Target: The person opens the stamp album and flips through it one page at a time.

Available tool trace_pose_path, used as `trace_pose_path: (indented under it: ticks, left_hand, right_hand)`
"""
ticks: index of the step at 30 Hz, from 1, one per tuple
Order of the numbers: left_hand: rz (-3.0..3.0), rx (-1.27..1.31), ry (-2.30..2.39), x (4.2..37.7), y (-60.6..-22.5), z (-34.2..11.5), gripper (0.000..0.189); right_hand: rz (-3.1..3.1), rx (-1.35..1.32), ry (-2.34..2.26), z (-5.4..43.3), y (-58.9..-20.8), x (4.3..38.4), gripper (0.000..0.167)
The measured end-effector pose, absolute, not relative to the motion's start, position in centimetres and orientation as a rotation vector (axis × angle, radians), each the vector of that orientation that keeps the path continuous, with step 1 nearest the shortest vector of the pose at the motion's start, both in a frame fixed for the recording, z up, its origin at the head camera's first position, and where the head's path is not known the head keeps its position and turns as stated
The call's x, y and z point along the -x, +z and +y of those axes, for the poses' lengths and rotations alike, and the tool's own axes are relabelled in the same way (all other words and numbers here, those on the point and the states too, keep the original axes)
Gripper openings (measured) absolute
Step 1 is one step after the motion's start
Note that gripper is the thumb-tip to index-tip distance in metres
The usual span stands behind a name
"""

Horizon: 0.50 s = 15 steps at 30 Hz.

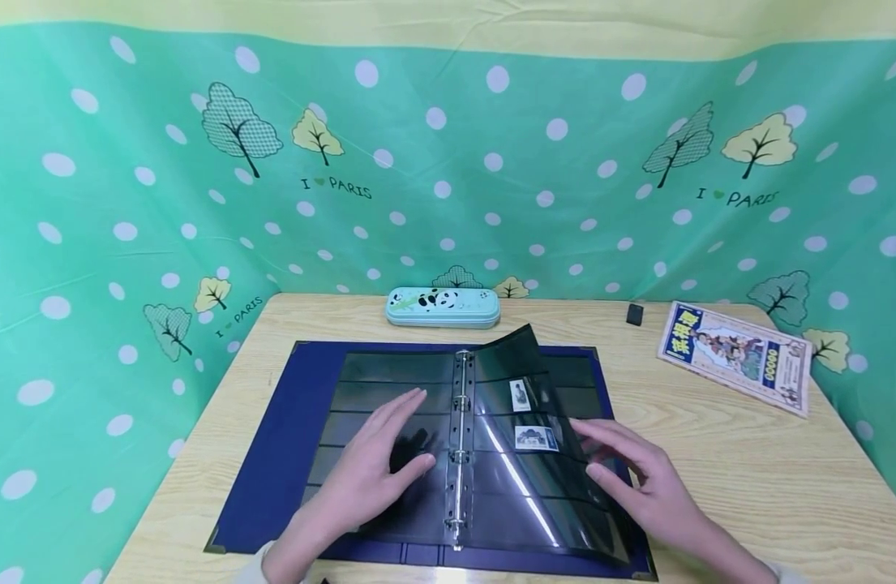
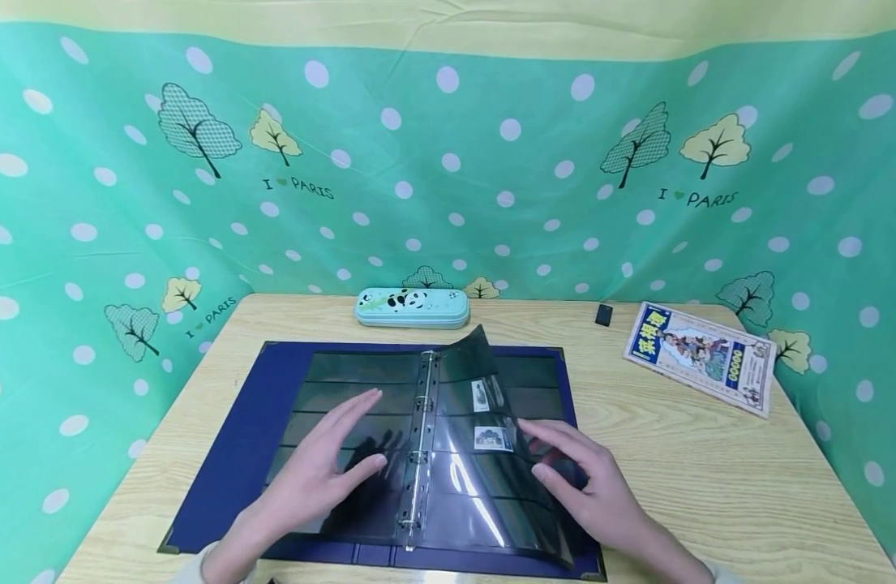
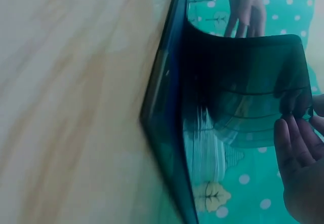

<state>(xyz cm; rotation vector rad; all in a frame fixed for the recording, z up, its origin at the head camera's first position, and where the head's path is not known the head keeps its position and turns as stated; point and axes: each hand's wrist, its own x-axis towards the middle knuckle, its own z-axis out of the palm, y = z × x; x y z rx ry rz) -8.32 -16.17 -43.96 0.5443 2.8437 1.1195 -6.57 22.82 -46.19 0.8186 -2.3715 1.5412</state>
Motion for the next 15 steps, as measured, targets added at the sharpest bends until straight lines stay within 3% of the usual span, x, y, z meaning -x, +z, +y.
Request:
trace_pose_path:
  ticks: [15]
  left_hand:
    - [2.388, -0.607, 1.757, 7.5, -43.0, -10.9, 0.082]
  right_hand:
    - [-2.334, -1.090, 1.766, 20.1, -45.2, 6.0, 0.065]
